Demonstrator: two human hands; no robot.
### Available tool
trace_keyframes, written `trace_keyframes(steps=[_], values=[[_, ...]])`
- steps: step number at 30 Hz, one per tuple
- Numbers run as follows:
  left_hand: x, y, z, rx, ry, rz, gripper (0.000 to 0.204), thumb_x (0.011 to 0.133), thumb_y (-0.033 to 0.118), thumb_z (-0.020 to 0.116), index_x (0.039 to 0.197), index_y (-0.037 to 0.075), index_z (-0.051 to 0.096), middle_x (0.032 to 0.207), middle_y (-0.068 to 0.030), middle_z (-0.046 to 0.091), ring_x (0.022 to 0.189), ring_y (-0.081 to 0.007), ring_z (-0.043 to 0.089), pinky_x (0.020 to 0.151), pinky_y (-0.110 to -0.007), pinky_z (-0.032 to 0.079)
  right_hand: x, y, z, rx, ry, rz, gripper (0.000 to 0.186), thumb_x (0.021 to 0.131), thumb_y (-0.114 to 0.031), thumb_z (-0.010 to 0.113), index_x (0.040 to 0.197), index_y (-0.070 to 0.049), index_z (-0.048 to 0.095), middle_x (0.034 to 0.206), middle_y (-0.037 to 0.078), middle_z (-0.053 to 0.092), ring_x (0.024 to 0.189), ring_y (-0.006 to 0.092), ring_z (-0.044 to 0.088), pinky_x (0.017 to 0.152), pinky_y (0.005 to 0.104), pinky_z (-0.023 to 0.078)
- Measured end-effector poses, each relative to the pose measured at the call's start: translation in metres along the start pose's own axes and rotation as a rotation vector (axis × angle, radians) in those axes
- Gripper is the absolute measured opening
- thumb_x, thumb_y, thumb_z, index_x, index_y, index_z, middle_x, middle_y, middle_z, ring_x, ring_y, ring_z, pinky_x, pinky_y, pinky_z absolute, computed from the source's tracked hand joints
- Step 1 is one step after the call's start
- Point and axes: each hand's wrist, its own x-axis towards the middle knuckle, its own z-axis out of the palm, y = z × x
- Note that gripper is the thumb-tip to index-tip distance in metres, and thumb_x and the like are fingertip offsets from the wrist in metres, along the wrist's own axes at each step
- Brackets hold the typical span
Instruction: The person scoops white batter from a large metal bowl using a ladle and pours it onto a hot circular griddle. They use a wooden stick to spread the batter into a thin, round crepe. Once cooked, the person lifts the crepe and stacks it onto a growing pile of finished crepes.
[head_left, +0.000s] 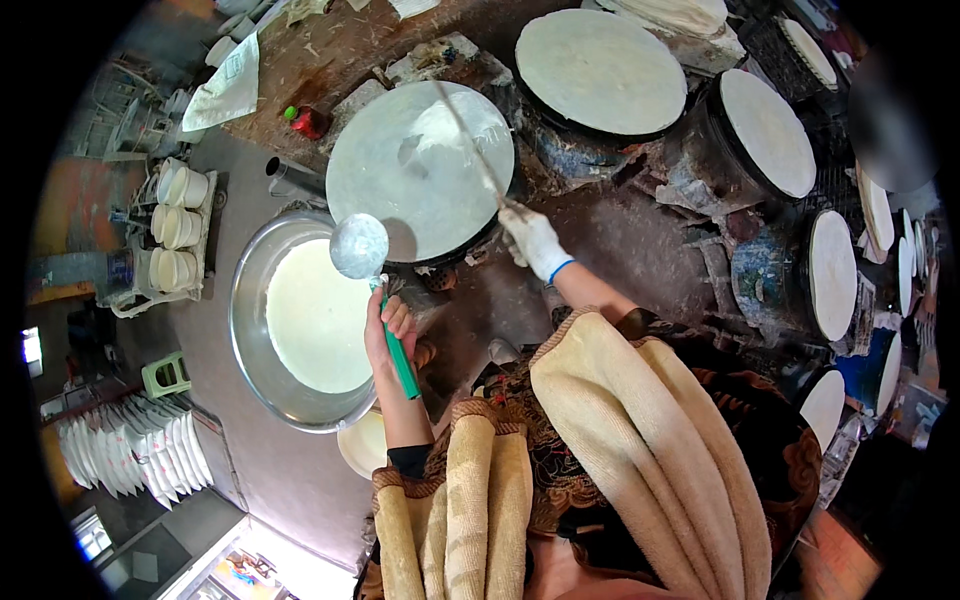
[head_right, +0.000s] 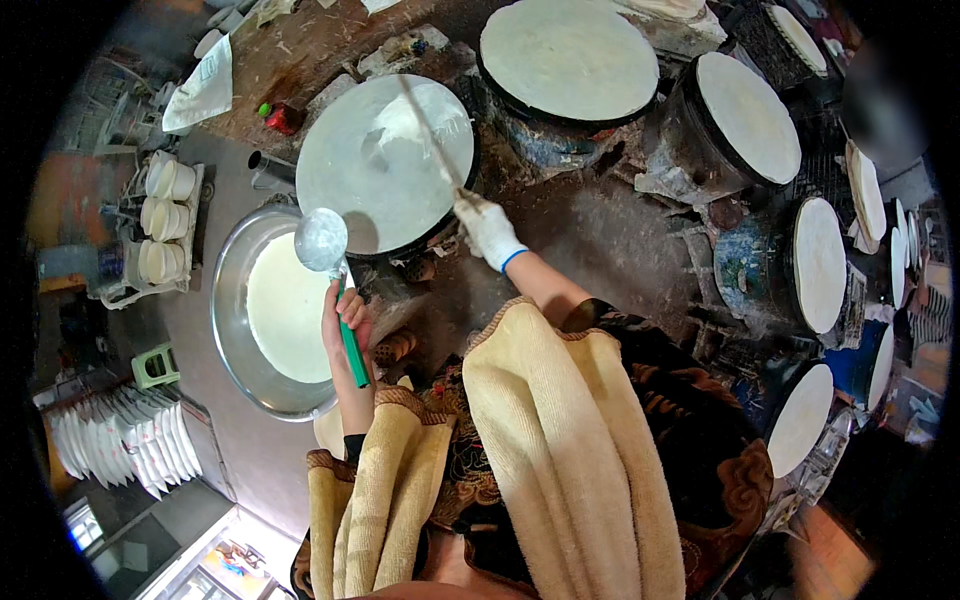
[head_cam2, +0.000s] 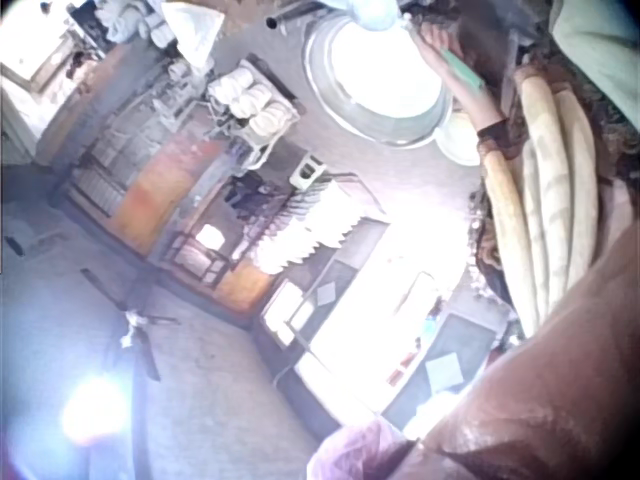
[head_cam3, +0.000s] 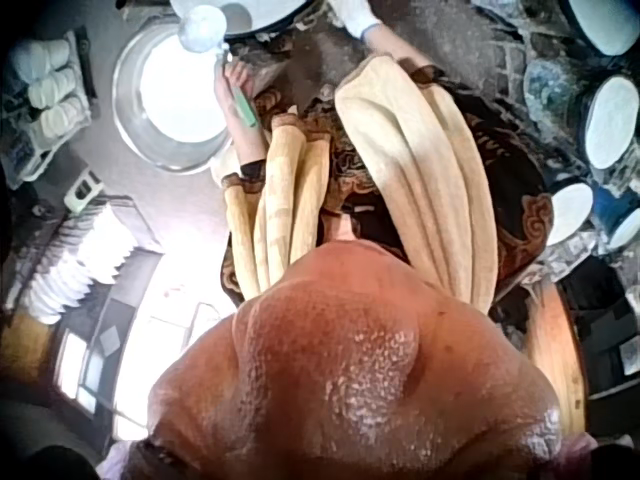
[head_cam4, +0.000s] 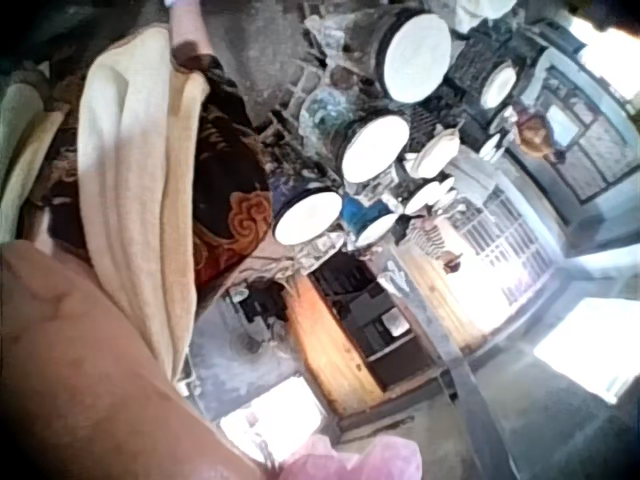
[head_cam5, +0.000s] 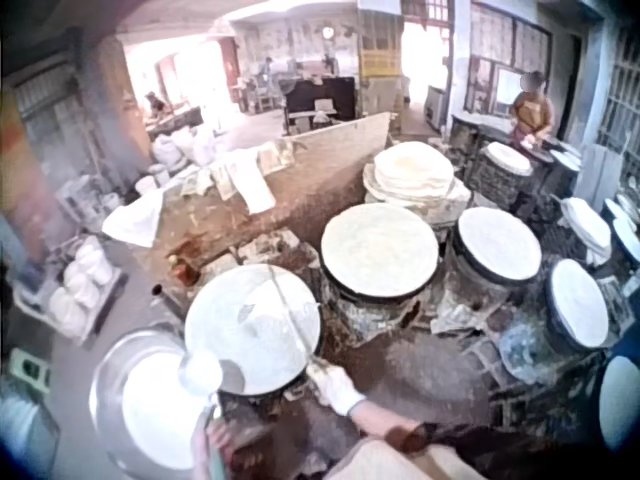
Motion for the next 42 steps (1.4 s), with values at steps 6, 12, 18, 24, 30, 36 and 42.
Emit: trace_keyframes(steps=[6, 12, 18, 24, 30, 36, 42], values=[[-0.001, 0.004, -0.003, 0.151, 0.077, 0.023, 0.026, 0.101, 0.022, 0.04, 0.079, 0.008, 0.044, 0.054, 0.0021, 0.038, 0.039, -0.0075, 0.036, 0.031, -0.021, 0.031, 0.03, -0.076, -0.018, -0.272, -0.04, -0.041, 0.051, 0.091, -0.042, 0.057, 0.129, -0.01, 0.055, 0.067, 0.001, 0.05, 0.047, 0.0087, 0.041, 0.041, 0.0237, 0.034], [0.032, 0.005, 0.02, 0.299, 0.138, -0.09, 0.04, 0.099, 0.033, 0.044, 0.065, 0.011, 0.041, 0.051, 0.0016, 0.037, 0.037, -0.0099, 0.035, 0.032, -0.022, 0.031, 0.11, -0.058, -0.055, -0.637, -0.099, -0.441, 0.043, 0.095, -0.033, 0.051, 0.13, -0.008, 0.055, 0.071, 0.002, 0.057, 0.063, 0.0104, 0.05, 0.058, 0.026, 0.044], [0.07, 0.036, 0.001, 0.332, 0.27, -0.026, 0.03, 0.096, 0.034, 0.05, 0.077, 0.012, 0.044, 0.055, 0.0003, 0.04, 0.042, -0.0113, 0.038, 0.037, -0.023, 0.032, 0.038, -0.085, -0.041, -0.751, -0.415, -0.232, 0.042, 0.094, -0.032, 0.053, 0.131, -0.012, 0.055, 0.067, -0.002, 0.051, 0.057, 0.0085, 0.046, 0.051, 0.0251, 0.041], [0.123, 0.016, 0.019, 0.648, 0.387, 0.092, 0.017, 0.095, 0.026, 0.05, 0.094, 0.009, 0.047, 0.062, -0.0008, 0.046, 0.046, -0.0108, 0.043, 0.039, -0.025, 0.037, 0.009, -0.017, -0.047, -0.405, 0.001, -0.104, 0.045, 0.093, -0.033, 0.051, 0.133, -0.012, 0.051, 0.072, 0.004, 0.058, 0.055, 0.0101, 0.052, 0.048, 0.0243, 0.043], [0.13, -0.016, 0.039, 0.801, 0.355, 0.242, 0.017, 0.093, 0.023, 0.049, 0.099, 0.007, 0.048, 0.063, -0.0023, 0.049, 0.047, -0.0128, 0.047, 0.04, -0.028, 0.041, -0.025, 0.01, 0.024, -0.27, -0.212, -0.112, 0.044, 0.096, -0.031, 0.047, 0.134, -0.01, 0.05, 0.071, 0.001, 0.056, 0.057, 0.0079, 0.047, 0.053, 0.0233, 0.041], [0.127, -0.036, 0.05, 0.732, 0.397, 0.274, 0.016, 0.095, 0.023, 0.046, 0.092, 0.008, 0.045, 0.064, -0.0013, 0.047, 0.048, -0.012, 0.044, 0.041, -0.026, 0.039, 0.002, -0.01, 0.005, -0.489, -0.201, -0.173, 0.046, 0.097, -0.031, 0.047, 0.137, -0.008, 0.046, 0.067, -0.001, 0.05, 0.056, 0.0073, 0.044, 0.05, 0.0235, 0.04], [0.105, -0.008, 0.04, -0.138, 0.034, -0.067, 0.026, 0.098, 0.023, 0.043, 0.075, 0.011, 0.042, 0.057, 0.0023, 0.039, 0.044, -0.0094, 0.038, 0.039, -0.024, 0.034, -0.017, -0.026, 0.012, -0.357, -0.317, 0.009, 0.046, 0.095, -0.033, 0.049, 0.135, -0.012, 0.05, 0.064, -0.002, 0.049, 0.05, 0.0071, 0.043, 0.041, 0.0235, 0.036]])
